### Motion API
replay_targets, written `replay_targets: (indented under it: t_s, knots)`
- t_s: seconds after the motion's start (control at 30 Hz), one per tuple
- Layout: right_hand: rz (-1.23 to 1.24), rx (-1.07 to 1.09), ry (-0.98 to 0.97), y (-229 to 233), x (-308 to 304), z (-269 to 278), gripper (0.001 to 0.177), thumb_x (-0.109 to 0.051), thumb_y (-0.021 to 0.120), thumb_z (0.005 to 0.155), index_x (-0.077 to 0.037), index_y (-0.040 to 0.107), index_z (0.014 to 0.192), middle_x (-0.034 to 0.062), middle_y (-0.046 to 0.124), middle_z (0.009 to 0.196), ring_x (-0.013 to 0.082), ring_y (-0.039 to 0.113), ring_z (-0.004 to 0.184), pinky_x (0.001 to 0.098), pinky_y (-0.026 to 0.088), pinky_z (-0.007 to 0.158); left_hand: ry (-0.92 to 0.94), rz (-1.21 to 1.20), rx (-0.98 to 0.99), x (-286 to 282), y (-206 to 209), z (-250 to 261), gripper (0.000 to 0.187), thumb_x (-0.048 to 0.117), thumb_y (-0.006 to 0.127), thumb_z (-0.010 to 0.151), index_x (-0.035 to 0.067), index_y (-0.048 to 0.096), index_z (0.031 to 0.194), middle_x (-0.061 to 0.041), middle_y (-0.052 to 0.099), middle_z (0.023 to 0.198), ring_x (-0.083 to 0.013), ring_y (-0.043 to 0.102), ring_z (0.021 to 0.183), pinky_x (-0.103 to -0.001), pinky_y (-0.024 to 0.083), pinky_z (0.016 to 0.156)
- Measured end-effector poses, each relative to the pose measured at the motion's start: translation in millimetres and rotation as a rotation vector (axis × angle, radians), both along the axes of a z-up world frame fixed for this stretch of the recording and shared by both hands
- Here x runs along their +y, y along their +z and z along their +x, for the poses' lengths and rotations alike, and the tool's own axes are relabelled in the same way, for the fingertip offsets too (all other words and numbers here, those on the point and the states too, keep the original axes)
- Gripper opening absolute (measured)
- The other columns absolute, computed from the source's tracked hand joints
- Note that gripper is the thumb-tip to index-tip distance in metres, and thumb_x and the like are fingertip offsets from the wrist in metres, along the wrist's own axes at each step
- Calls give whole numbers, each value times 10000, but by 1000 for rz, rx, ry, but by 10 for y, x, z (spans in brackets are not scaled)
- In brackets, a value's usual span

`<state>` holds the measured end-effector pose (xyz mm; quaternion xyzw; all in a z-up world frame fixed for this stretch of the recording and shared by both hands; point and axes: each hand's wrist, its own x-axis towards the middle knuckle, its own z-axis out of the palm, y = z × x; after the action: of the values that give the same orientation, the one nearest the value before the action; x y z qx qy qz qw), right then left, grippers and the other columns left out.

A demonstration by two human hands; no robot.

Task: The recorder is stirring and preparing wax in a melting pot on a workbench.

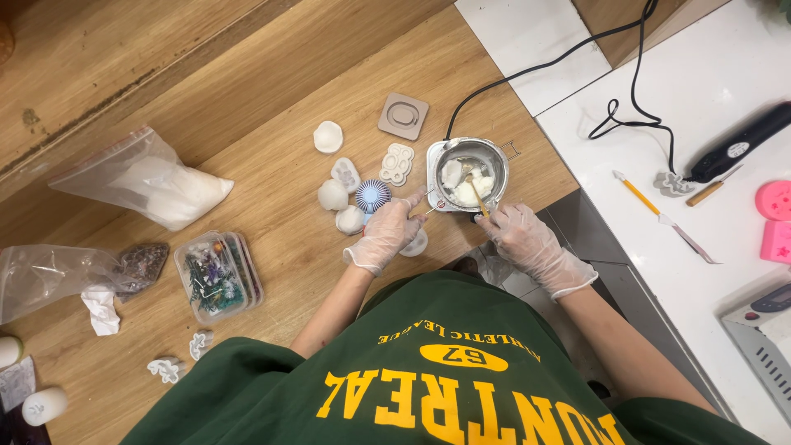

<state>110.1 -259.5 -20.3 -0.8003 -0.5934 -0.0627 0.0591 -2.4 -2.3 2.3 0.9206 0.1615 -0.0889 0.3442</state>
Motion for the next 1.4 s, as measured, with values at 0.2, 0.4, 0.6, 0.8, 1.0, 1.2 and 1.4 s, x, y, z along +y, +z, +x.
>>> replay_targets:
  t_s: [0.2,0.4,0.6,0.8,1.0,1.2,1.4]
  knots:
    - [210,94,-191,78,1,-7,270,-153,714,918,-75,762,1172,72,674,799,200,618,713,354,513,695,-19,7,-44,-2,18,-12,546,300,687,920,176,572,1439,-226,717,960,-414,678,935,-510,524,823]
    - [1178,1376,-889,-199,39,107,243,-166,667,1023,36,740,1136,43,731,847,93,671,765,228,541,751,-10,2,-107,-36,-108,-57,552,287,685,924,143,564,1444,-231,716,957,-408,685,939,-509,528,831]
    - [1121,1289,-895,-167,53,156,226,-138,636,1046,25,742,1162,69,724,903,96,670,809,241,557,792,-3,13,-92,-54,-188,-36,575,295,693,919,144,552,1455,-248,705,986,-418,675,952,-514,525,832]
    - [623,756,-715,-23,202,84,200,-170,637,1029,-89,757,1167,98,755,1113,161,718,915,278,596,804,-1,8,-78,-89,-139,-53,574,280,681,927,128,545,1463,-247,708,973,-419,680,941,-514,524,828]
    - [500,424,-482,39,460,-40,223,-147,677,961,-89,776,1152,103,734,1013,299,678,931,387,542,847,9,27,-127,-101,-208,-69,568,273,695,910,117,561,1440,-256,704,955,-422,684,917,-512,528,805]
    - [377,380,-313,46,455,75,242,-97,659,918,-130,778,1126,77,725,980,300,671,900,421,520,839,17,29,-119,-111,-195,-68,558,280,690,912,120,566,1433,-255,702,972,-414,685,928,-504,534,812]
    - [292,314,-271,125,298,197,164,-123,661,920,-124,768,1045,62,743,972,271,687,902,413,525,866,21,-8,-96,-116,-102,-54,553,279,687,921,124,568,1439,-266,697,978,-428,672,933,-511,527,814]
